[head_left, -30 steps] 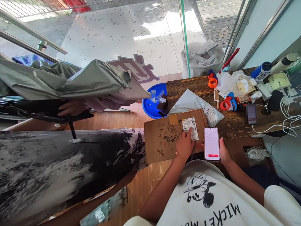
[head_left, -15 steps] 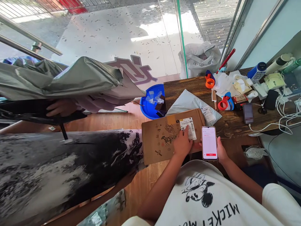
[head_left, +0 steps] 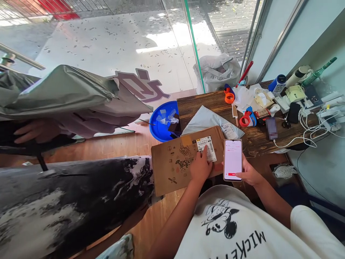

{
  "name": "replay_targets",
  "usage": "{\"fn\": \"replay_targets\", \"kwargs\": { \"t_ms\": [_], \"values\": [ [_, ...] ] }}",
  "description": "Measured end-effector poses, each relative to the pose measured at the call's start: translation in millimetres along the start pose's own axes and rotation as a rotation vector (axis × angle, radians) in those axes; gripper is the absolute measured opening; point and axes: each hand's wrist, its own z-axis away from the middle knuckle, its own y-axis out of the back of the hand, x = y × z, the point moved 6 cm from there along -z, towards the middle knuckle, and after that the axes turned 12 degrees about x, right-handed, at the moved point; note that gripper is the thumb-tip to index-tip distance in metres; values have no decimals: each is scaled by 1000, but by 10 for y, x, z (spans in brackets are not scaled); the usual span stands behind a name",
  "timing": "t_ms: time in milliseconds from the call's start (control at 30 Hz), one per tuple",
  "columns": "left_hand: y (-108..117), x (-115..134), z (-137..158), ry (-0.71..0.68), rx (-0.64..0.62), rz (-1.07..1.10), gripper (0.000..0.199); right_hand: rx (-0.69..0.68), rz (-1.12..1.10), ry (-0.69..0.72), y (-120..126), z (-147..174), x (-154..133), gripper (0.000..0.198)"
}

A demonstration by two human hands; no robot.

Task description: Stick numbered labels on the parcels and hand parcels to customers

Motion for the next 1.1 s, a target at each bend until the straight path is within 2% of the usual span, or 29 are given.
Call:
{"fn": "replay_targets", "kwargs": {
  "t_ms": [100,167,233,300,400,500,567,633,800,933,1100],
  "values": [
    [10,-12,14,-12,29,20,70,7,-29,13,-20,36,-20,93],
    [39,-29,28,9,55,121,67,0,-40,26,-31,56,-16,94],
    [89,-27,39,57,77,359,58,1,-48,41,-28,63,-6,92],
    [142,18,40,121,66,696,48,0,-54,37,-22,52,25,89],
    [155,189,28,239,-106,1167,46,45,-67,29,4,-2,97,75],
    [104,374,34,377,-334,1408,40,140,-82,37,24,-63,184,55],
    [80,426,32,425,-378,1440,36,164,-86,25,-2,-86,246,51],
    [66,428,25,436,-358,1433,34,171,-91,14,-38,-93,290,52],
    [23,405,24,370,-335,1400,38,167,-81,4,-80,-75,311,56],
    [31,386,24,318,-251,1412,34,167,-58,12,-82,-75,303,58],
    [73,457,90,271,-108,1395,23,244,-57,98,-72,-102,270,60]
  ]
}}
